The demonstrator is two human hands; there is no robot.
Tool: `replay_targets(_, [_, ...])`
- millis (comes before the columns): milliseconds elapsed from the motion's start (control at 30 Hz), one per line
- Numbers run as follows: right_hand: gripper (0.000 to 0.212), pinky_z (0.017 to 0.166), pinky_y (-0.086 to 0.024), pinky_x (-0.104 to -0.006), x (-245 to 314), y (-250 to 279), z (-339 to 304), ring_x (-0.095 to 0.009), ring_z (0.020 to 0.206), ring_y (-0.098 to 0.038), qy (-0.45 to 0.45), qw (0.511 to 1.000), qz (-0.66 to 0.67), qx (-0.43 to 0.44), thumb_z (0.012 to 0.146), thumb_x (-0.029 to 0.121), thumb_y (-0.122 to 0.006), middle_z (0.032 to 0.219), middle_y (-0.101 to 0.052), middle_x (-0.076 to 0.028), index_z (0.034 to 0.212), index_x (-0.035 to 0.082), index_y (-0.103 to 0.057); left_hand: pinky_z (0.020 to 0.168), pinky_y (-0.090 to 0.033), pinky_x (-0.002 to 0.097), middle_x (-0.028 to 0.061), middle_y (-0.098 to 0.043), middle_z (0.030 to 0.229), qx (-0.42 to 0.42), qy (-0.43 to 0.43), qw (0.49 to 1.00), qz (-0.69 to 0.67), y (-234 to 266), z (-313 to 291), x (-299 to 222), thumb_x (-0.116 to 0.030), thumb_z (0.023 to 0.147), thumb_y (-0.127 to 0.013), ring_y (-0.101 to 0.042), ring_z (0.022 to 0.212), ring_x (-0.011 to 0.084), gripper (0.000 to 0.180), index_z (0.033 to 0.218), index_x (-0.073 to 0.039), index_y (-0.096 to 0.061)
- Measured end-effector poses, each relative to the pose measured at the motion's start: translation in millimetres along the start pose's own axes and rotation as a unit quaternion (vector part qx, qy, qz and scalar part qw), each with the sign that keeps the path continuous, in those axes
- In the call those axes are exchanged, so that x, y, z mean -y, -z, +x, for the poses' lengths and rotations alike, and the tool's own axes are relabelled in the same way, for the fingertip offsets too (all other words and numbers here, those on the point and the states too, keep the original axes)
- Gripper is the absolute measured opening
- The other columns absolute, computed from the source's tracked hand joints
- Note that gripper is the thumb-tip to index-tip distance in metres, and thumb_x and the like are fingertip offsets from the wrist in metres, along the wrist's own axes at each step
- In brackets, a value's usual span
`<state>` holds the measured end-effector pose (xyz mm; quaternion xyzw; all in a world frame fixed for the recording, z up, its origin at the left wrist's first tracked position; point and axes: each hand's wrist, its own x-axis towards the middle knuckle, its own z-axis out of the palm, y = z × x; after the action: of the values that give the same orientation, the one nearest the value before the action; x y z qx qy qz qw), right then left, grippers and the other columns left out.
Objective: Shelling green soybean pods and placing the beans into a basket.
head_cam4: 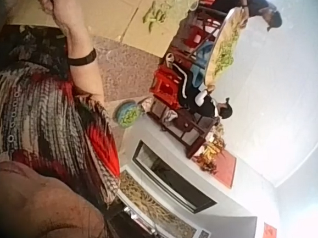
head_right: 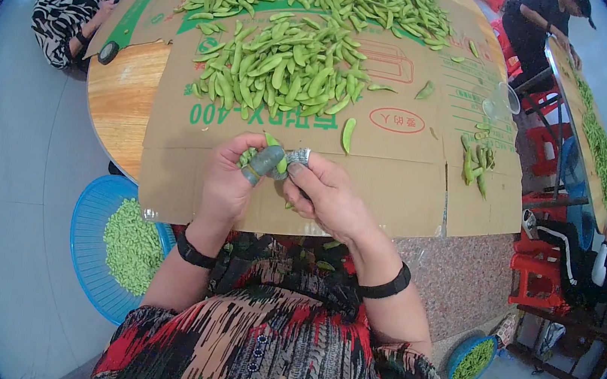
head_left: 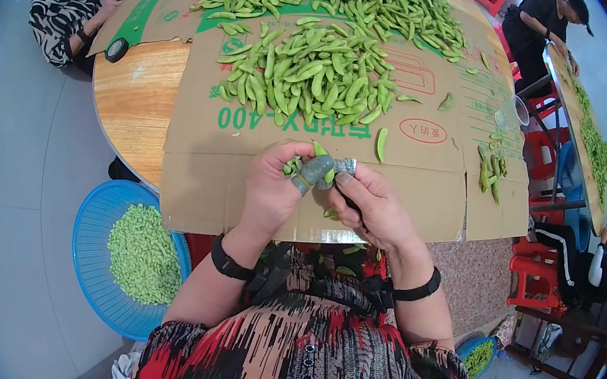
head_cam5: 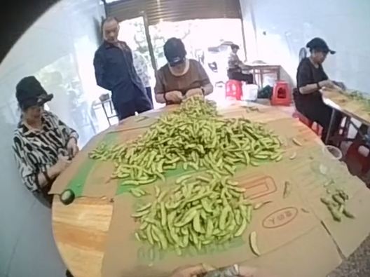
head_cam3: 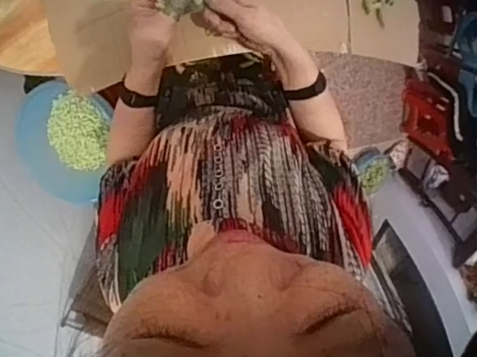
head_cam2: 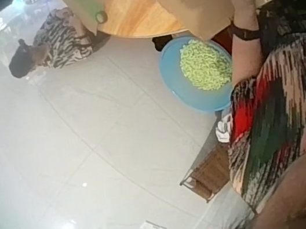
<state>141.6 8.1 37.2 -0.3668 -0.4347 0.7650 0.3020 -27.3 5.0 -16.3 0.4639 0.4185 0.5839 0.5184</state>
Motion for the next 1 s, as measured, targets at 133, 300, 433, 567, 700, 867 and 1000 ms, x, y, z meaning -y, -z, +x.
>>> replay_targets(133, [0.021, 0.044, -0.027, -0.0175, 4.2, -2.6, -2.9, -0.003, 0.049, -0.034, -0.025, 0.995, 0.099, 0.019, 0.097, 0.021, -0.039, 0.067, -0.049, 0.002, 0.088, 0.006, -0.050, 0.065, -0.044, 0.0208, 0.0032, -0.062, 0.091, -0.014, -0.004, 0.998, -0.062, 0.5, 0.4, -1.2, 0.001, 0.079, -0.065, -0.057, 0.077, 0.0086, 0.021, 0.099, -0.003, -0.061])
replay_targets(300, [0.020, 0.041, -0.026, -0.0167, -2.2, -0.9, 2.8, -0.002, 0.047, -0.033, -0.009, 1.000, 0.013, -0.009, 0.097, 0.020, -0.039, 0.067, -0.049, 0.001, 0.093, 0.006, -0.052, 0.060, -0.042, 0.0190, 0.0041, -0.062, 0.091, -0.002, -0.059, 0.998, 0.023, 0.2, 1.7, -5.6, 0.001, 0.080, -0.063, -0.056, 0.075, 0.0085, 0.020, 0.100, -0.003, -0.061])
replay_targets(433, [0.019, 0.039, -0.023, -0.0149, -2.4, -3.1, -0.8, -0.002, 0.045, -0.032, -0.063, 0.977, 0.196, 0.057, 0.097, 0.020, -0.040, 0.064, -0.047, 0.002, 0.095, 0.006, -0.052, 0.055, -0.039, 0.0173, 0.0012, -0.059, 0.080, 0.040, 0.134, 0.952, -0.273, 2.9, -1.0, -18.8, 0.003, 0.081, -0.057, -0.051, 0.066, 0.0037, 0.015, 0.094, -0.004, -0.061])
replay_targets(567, [0.017, 0.038, -0.024, -0.0160, -0.8, -9.1, 2.8, -0.001, 0.044, -0.033, -0.057, 0.982, 0.181, 0.020, 0.096, 0.019, -0.042, 0.062, -0.047, 0.003, 0.091, 0.007, -0.054, 0.054, -0.040, 0.0171, 0.0010, -0.060, 0.082, 0.083, 0.151, 0.932, -0.318, 3.6, 2.6, -20.4, 0.001, 0.080, -0.059, -0.051, 0.066, 0.0035, 0.018, 0.097, -0.004, -0.061])
replay_targets(700, [0.018, 0.037, -0.023, -0.0171, -17.8, -10.4, 12.2, 0.000, 0.044, -0.033, 0.073, 0.983, -0.142, -0.091, 0.095, 0.018, -0.045, 0.061, -0.048, 0.004, 0.085, 0.007, -0.056, 0.057, -0.041, 0.0168, -0.0007, -0.060, 0.083, 0.038, 0.031, 0.998, -0.030, -4.2, 3.3, -13.0, -0.003, 0.079, -0.065, -0.051, 0.068, 0.0032, 0.019, 0.098, -0.004, -0.061])
replay_targets(867, [0.020, 0.042, -0.026, -0.0183, -3.1, -1.9, 8.7, -0.001, 0.048, -0.035, 0.001, 0.996, 0.000, -0.090, 0.094, 0.020, -0.047, 0.060, -0.046, 0.006, 0.080, 0.008, -0.055, 0.063, -0.044, 0.0196, -0.0018, -0.060, 0.084, 0.026, 0.101, 0.992, -0.077, -6.2, 3.6, -25.7, -0.003, 0.078, -0.066, -0.053, 0.072, 0.0051, 0.027, 0.105, -0.003, -0.061])
replay_targets(1000, [0.018, 0.044, -0.028, -0.0191, 3.1, 1.4, 8.0, -0.002, 0.050, -0.037, 0.030, 0.986, -0.125, -0.106, 0.093, 0.021, -0.049, 0.060, -0.046, 0.006, 0.087, 0.006, -0.057, 0.065, -0.046, 0.0233, -0.0027, -0.061, 0.085, 0.055, 0.157, 0.967, -0.193, -1.3, 2.3, -22.1, -0.002, 0.080, -0.063, -0.054, 0.072, 0.0072, 0.034, 0.113, -0.003, -0.059])
